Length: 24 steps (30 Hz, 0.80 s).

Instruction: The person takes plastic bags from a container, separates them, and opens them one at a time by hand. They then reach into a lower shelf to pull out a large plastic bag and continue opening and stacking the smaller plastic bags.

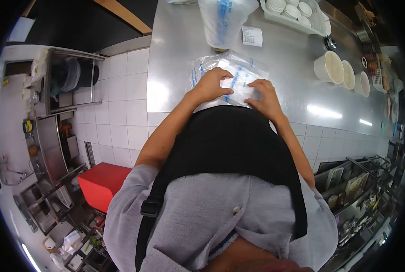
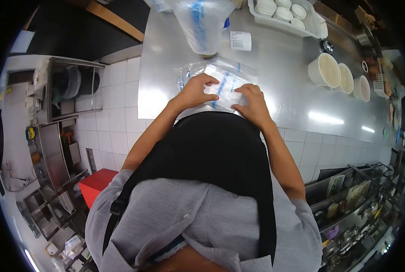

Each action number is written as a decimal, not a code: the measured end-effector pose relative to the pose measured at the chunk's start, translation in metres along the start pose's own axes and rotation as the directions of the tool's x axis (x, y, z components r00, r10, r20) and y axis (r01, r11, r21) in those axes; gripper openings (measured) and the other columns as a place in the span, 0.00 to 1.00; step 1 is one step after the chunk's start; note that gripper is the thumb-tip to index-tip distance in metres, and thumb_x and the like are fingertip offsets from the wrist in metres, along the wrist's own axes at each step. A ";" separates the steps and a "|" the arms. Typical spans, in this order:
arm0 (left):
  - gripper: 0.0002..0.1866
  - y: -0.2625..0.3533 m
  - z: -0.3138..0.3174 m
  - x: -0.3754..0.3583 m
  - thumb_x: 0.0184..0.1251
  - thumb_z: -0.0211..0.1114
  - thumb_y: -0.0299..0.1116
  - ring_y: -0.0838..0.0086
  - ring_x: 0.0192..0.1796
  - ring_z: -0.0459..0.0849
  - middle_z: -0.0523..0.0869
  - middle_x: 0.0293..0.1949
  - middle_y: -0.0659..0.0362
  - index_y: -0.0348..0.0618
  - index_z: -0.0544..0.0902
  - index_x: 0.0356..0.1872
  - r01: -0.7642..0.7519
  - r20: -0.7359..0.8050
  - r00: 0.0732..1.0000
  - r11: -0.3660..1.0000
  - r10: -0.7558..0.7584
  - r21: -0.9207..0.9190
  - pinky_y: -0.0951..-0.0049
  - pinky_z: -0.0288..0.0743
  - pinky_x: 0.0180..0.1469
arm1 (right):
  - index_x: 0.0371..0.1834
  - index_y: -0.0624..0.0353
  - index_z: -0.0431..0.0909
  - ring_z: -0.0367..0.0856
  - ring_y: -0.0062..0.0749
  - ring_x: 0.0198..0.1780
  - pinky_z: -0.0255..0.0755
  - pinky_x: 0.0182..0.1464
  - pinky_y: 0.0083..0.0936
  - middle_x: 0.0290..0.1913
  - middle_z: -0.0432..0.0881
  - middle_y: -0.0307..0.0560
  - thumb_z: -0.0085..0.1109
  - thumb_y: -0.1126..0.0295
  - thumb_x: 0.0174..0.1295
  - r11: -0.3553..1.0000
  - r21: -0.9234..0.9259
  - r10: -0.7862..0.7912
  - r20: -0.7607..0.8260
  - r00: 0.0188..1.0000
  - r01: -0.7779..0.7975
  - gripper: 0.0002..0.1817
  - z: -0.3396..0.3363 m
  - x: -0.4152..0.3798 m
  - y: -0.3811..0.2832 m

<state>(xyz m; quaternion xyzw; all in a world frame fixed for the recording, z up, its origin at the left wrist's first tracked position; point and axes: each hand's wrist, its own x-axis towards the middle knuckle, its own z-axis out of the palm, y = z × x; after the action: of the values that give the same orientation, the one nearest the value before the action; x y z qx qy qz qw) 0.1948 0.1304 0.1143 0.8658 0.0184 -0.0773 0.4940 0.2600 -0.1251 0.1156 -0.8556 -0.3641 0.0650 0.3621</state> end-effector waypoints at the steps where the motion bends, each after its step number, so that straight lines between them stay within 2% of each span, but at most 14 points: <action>1: 0.27 -0.001 0.007 0.000 0.52 0.84 0.35 0.60 0.58 0.84 0.85 0.54 0.51 0.42 0.87 0.55 -0.053 0.007 0.999 0.996 0.053 0.068 0.64 0.79 0.60 | 0.44 0.57 0.87 0.80 0.46 0.58 0.72 0.60 0.36 0.53 0.84 0.47 0.76 0.69 0.54 0.999 -0.041 0.005 0.005 1.000 -0.005 0.15 0.008 -0.005 0.003; 3: 0.27 0.001 0.013 0.002 0.50 0.84 0.35 0.58 0.59 0.83 0.83 0.53 0.51 0.42 0.87 0.54 -0.169 0.015 0.985 0.963 0.169 0.209 0.64 0.78 0.61 | 0.43 0.59 0.87 0.81 0.45 0.56 0.72 0.60 0.37 0.51 0.85 0.47 0.72 0.69 0.58 0.999 -0.023 0.025 -0.020 0.999 -0.025 0.11 0.021 -0.010 0.022; 4: 0.26 0.003 0.015 0.002 0.51 0.83 0.34 0.55 0.61 0.80 0.81 0.54 0.51 0.44 0.87 0.53 -0.185 0.006 0.982 0.960 0.188 0.211 0.63 0.77 0.62 | 0.42 0.59 0.87 0.81 0.45 0.55 0.72 0.60 0.38 0.51 0.85 0.47 0.71 0.70 0.60 0.999 -0.012 0.030 -0.031 0.999 -0.031 0.09 0.022 -0.007 0.023; 7: 0.19 0.000 0.018 0.006 0.57 0.79 0.31 0.55 0.58 0.83 0.84 0.51 0.51 0.42 0.88 0.50 -0.254 -0.046 0.961 0.937 0.272 0.239 0.61 0.78 0.60 | 0.39 0.63 0.87 0.84 0.46 0.50 0.74 0.55 0.37 0.46 0.87 0.50 0.66 0.70 0.65 0.983 0.156 0.108 -0.081 0.991 -0.094 0.07 0.018 0.000 0.021; 13: 0.06 0.012 0.008 0.023 0.66 0.72 0.29 0.55 0.46 0.87 0.89 0.43 0.51 0.39 0.89 0.41 -0.237 -0.124 0.961 0.967 0.247 0.088 0.61 0.80 0.53 | 0.39 0.66 0.86 0.86 0.49 0.41 0.77 0.46 0.33 0.39 0.88 0.56 0.67 0.69 0.66 0.958 0.246 0.176 -0.106 0.979 -0.146 0.09 -0.003 0.014 0.011; 16: 0.05 0.026 0.005 0.027 0.67 0.71 0.29 0.54 0.44 0.87 0.89 0.41 0.50 0.37 0.88 0.37 -0.346 -0.151 0.925 0.937 0.349 0.046 0.61 0.80 0.50 | 0.39 0.66 0.86 0.86 0.45 0.40 0.76 0.46 0.32 0.37 0.87 0.55 0.67 0.67 0.67 0.948 0.258 0.199 -0.034 0.979 -0.183 0.10 -0.012 0.021 0.008; 19: 0.07 0.029 0.005 0.035 0.68 0.71 0.30 0.53 0.42 0.87 0.89 0.37 0.50 0.35 0.87 0.34 -0.293 -0.096 0.950 0.954 0.298 0.066 0.60 0.80 0.47 | 0.38 0.66 0.86 0.86 0.40 0.39 0.76 0.44 0.32 0.36 0.88 0.54 0.68 0.67 0.66 0.939 0.194 0.281 0.035 0.959 -0.282 0.11 -0.022 0.031 -0.001; 22: 0.10 0.036 0.004 0.043 0.69 0.71 0.31 0.53 0.39 0.87 0.88 0.35 0.50 0.33 0.86 0.33 -0.197 -0.069 0.972 0.942 0.223 0.271 0.60 0.79 0.44 | 0.39 0.66 0.86 0.86 0.35 0.40 0.76 0.46 0.29 0.36 0.88 0.52 0.68 0.68 0.65 0.882 0.186 0.415 0.124 0.901 -0.432 0.10 -0.034 0.042 -0.008; 24: 0.09 0.037 0.004 0.046 0.69 0.71 0.31 0.53 0.38 0.87 0.88 0.34 0.50 0.34 0.86 0.33 -0.232 -0.119 0.956 0.941 0.267 0.246 0.60 0.79 0.43 | 0.39 0.66 0.86 0.86 0.33 0.41 0.77 0.48 0.27 0.37 0.89 0.52 0.69 0.70 0.65 0.920 0.300 0.259 0.014 0.966 -0.251 0.09 -0.033 0.045 -0.003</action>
<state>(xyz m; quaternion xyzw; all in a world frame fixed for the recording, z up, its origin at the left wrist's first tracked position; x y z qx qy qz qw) 0.2437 0.1058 0.1368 0.9157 -0.0635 0.0503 0.3936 0.3034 -0.1126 0.1489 -0.8317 -0.2307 0.1550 0.4807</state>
